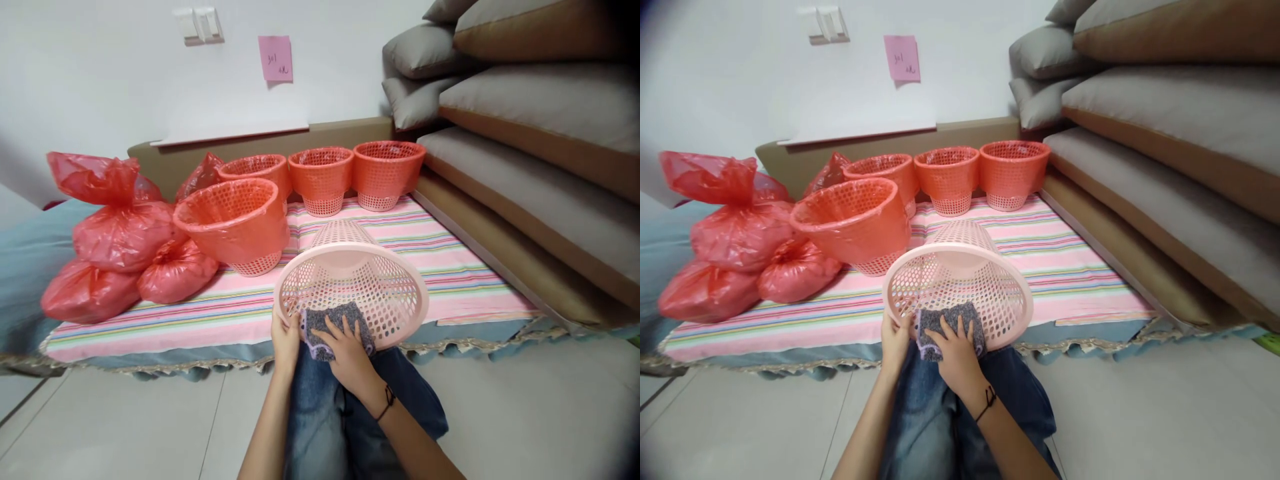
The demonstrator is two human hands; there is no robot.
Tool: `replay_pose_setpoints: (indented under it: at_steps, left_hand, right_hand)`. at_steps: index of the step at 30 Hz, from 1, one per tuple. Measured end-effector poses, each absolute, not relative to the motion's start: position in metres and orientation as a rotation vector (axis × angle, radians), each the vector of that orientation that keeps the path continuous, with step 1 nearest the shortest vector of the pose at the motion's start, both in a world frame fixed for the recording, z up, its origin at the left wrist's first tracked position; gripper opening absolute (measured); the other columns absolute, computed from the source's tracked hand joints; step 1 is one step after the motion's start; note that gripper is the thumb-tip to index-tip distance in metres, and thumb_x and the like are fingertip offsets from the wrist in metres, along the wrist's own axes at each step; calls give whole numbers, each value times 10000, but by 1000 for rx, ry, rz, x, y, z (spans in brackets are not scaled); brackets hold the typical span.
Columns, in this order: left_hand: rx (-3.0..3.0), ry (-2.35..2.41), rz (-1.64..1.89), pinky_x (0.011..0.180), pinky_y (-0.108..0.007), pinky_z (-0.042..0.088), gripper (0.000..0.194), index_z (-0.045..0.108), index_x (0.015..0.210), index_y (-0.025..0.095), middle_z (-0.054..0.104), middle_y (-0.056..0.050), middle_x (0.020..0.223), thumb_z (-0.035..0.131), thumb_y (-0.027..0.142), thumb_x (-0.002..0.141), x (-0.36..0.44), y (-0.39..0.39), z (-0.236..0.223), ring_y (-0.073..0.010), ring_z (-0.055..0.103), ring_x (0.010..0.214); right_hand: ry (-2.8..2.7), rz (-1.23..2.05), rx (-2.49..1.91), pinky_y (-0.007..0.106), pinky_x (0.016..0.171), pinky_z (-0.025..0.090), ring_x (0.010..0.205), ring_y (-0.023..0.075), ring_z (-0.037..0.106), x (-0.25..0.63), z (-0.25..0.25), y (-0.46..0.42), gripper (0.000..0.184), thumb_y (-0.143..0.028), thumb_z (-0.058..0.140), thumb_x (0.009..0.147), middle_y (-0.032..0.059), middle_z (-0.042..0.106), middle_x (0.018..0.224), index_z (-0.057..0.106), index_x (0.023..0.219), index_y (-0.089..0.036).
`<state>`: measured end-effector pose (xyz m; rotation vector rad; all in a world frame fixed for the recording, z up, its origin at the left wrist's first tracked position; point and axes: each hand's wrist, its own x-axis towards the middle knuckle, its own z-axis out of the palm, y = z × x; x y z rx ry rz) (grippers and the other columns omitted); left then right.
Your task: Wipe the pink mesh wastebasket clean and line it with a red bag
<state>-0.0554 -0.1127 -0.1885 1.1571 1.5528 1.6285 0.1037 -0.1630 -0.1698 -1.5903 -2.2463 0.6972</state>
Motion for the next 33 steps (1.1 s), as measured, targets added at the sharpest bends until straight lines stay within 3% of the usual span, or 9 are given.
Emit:
replay_pose_setpoints:
  at_steps: [6, 10, 15, 17, 21, 26, 31, 33]
  left_hand:
    - [1165, 1569, 1609, 1002, -439, 466, 458, 575, 1188, 168, 669, -122, 1179, 646, 308, 757, -54, -113, -186, -269, 627, 1111]
    - [1194, 1571, 1607, 1027, -435, 447, 464, 568, 1200, 168, 651, -127, 1222, 645, 293, 760, -53, -115, -185, -265, 608, 1150]
    - [1340, 1549, 1617, 1039, -404, 443, 466, 540, 1255, 189, 646, -112, 1255, 613, 269, 801, -49, -120, -167, -243, 595, 1186]
    - [1422, 1553, 1596, 1021, -386, 456, 458, 529, 1274, 204, 655, -97, 1245, 593, 269, 825, -46, -122, -154, -234, 603, 1176]
    - [1494, 1716, 1516, 905, -371, 510, 452, 536, 1288, 207, 695, -86, 1144, 586, 342, 859, -44, -125, -125, -242, 666, 1018]
    - [1572, 1733, 1547, 944, -353, 494, 510, 501, 1357, 232, 628, -85, 1290, 592, 341, 868, -45, -128, -114, -234, 634, 1086]
    - [1794, 1794, 1821, 1142, -420, 330, 596, 417, 1419, 217, 441, -127, 1479, 623, 268, 862, -41, -152, -117, -262, 408, 1374]
    - [1973, 1753, 1872, 1140, -437, 331, 548, 442, 1389, 220, 490, -129, 1423, 608, 213, 867, -34, -166, -117, -259, 433, 1352]
  right_hand:
    - [-2288, 707, -1504, 595, 1176, 25, 1472, 364, 148, 120, -168, -186, 609, -18, 462, 711, -37, 330, 1569, 640, 1219, -302]
    - [-2323, 627, -1604, 578, 1190, 57, 1462, 347, 200, 136, -158, -188, 519, -8, 434, 714, -1, 416, 1522, 690, 1121, -204]
    - [-2352, 557, -1687, 542, 1202, 90, 1445, 335, 262, 169, -142, -179, 497, 3, 418, 701, 41, 474, 1479, 732, 1045, -171]
    - [-2310, 682, -1594, 548, 1201, 84, 1437, 317, 290, 182, -137, -175, 533, 6, 417, 690, 26, 498, 1459, 731, 1067, -202]
    - [-1787, 1143, -1230, 531, 1187, 197, 1333, 262, 460, 192, -128, -168, 478, -158, 551, 808, 14, 585, 1371, 629, 1263, -283]
    - [-775, 1360, -1090, 473, 1171, 281, 1275, 256, 519, 175, -126, -165, 465, -425, 768, 737, 31, 655, 1267, 671, 1155, -245]
    - [-383, 1533, -950, 471, 1103, 412, 1238, 252, 565, 155, -138, -162, 564, -408, 784, 708, 38, 671, 1245, 624, 1218, -228]
    - [-347, 1501, -964, 462, 1090, 433, 1234, 250, 570, 150, -142, -159, 562, -391, 787, 700, 37, 679, 1231, 626, 1213, -230]
